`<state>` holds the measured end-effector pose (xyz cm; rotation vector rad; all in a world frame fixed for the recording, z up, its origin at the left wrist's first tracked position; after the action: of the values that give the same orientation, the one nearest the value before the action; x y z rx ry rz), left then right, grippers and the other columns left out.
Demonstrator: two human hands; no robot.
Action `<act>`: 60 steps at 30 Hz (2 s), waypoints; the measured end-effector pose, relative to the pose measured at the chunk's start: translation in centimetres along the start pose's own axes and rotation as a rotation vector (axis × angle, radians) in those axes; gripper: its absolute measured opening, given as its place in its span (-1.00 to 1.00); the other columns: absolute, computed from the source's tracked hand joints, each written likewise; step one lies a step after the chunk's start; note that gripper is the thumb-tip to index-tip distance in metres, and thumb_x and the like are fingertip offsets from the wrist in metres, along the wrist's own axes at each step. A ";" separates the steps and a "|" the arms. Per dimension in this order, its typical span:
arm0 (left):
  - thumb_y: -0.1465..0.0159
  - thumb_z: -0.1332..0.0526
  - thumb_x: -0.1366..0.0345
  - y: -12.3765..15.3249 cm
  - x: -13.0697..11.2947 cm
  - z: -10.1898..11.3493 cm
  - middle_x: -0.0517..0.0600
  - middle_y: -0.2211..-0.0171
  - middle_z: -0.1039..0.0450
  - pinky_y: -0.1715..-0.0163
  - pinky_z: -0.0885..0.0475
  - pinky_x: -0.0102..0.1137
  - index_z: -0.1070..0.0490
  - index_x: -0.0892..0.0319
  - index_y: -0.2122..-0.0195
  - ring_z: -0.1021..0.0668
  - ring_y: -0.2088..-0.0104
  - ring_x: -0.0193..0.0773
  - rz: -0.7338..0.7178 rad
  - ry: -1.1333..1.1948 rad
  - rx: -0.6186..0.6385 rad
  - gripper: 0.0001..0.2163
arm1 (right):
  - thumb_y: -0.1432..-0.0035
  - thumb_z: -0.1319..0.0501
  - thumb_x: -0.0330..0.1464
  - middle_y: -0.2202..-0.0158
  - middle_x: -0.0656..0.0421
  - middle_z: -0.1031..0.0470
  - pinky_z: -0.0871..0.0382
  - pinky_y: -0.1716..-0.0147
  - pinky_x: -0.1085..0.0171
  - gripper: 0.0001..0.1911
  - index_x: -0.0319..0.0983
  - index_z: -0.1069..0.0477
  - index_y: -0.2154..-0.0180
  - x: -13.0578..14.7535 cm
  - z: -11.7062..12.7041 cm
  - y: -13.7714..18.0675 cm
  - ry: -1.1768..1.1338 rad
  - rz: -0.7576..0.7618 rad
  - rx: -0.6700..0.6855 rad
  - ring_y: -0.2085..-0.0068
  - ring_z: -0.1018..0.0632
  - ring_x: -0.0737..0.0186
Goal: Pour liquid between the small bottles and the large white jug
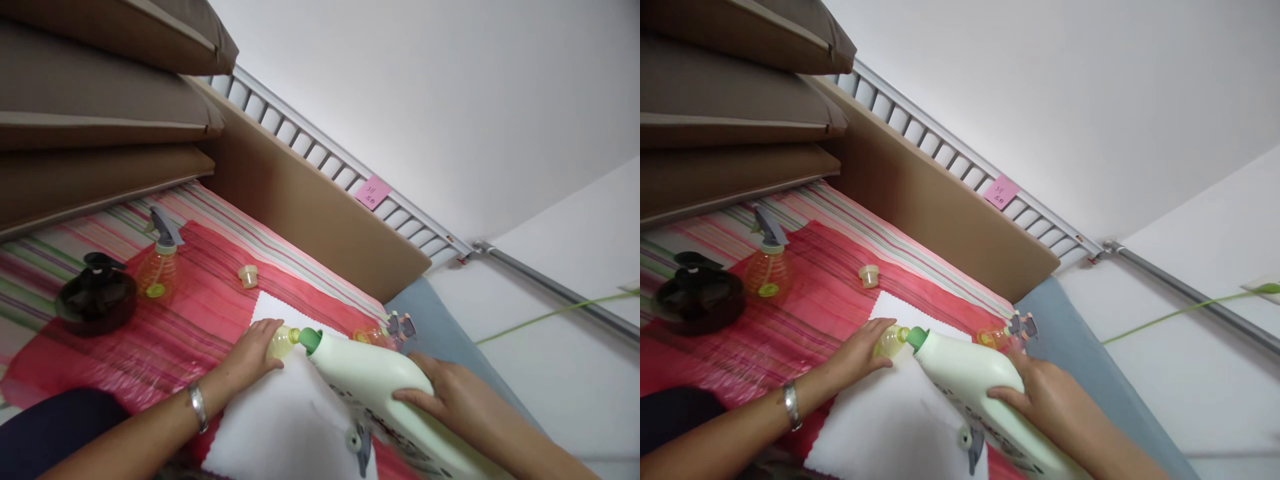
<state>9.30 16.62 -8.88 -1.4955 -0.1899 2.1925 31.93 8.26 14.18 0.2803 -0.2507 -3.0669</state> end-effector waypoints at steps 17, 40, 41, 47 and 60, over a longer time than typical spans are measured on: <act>0.02 -0.42 0.34 -0.1 -0.3 0.0 0.10 -0.12 -0.34 -0.13 -0.26 -0.09 -0.21 0.09 -0.15 -0.37 -0.12 0.00 0.028 -0.050 0.055 -0.31 | -0.17 -0.08 0.01 0.41 0.04 -0.58 -0.39 0.47 0.17 -0.60 -0.17 -0.40 0.28 0.1 0.3 -0.1 0.224 0.080 0.021 0.37 -0.59 -0.05; 0.03 -0.44 0.30 -0.1 0.0 -0.1 0.09 -0.10 -0.35 -0.11 -0.27 -0.07 -0.20 0.05 -0.15 -0.38 -0.10 0.00 0.010 -0.039 0.059 -0.29 | -0.18 -0.09 0.01 0.37 0.09 -0.58 -0.35 0.42 0.17 -0.60 -0.14 -0.34 0.17 0.4 1.1 -0.3 0.212 0.085 0.041 0.33 -0.59 -0.03; 0.04 -0.44 0.30 -0.1 -0.1 -0.1 0.09 -0.10 -0.35 -0.11 -0.27 -0.07 -0.20 0.06 -0.15 -0.38 -0.10 0.00 0.010 -0.041 0.057 -0.29 | -0.17 -0.09 0.02 0.37 0.09 -0.58 -0.35 0.43 0.18 -0.60 -0.14 -0.35 0.16 0.4 1.1 -0.3 0.213 0.085 0.041 0.33 -0.59 -0.03; 0.04 -0.44 0.30 -0.1 -0.1 -0.1 0.09 -0.11 -0.35 -0.12 -0.26 -0.09 -0.20 0.07 -0.15 -0.37 -0.10 0.00 0.011 -0.048 0.059 -0.29 | -0.18 -0.09 0.01 0.40 0.11 -0.58 -0.35 0.45 0.19 -0.59 -0.14 -0.36 0.13 0.3 1.0 -0.3 0.213 0.100 0.021 0.37 -0.59 -0.01; 0.03 -0.43 0.33 -0.1 -0.3 0.0 0.09 -0.12 -0.34 -0.13 -0.26 -0.08 -0.19 0.06 -0.15 -0.37 -0.11 0.00 0.006 -0.042 0.046 -0.29 | -0.15 -0.15 -0.03 0.46 0.14 -0.57 -0.31 0.52 0.25 -0.64 -0.14 -0.38 0.16 0.9 1.7 -0.3 0.206 0.123 -0.018 0.44 -0.58 0.03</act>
<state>9.41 16.53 -8.56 -1.4279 -0.1485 2.2189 30.70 8.76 15.57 0.5540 -0.2201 -2.8892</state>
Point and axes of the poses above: each hand's wrist, its own y-axis away from the middle knuckle, its own z-axis out of the back of the hand, x = y × z, the point moved 5 cm from there along -y, towards the middle knuckle
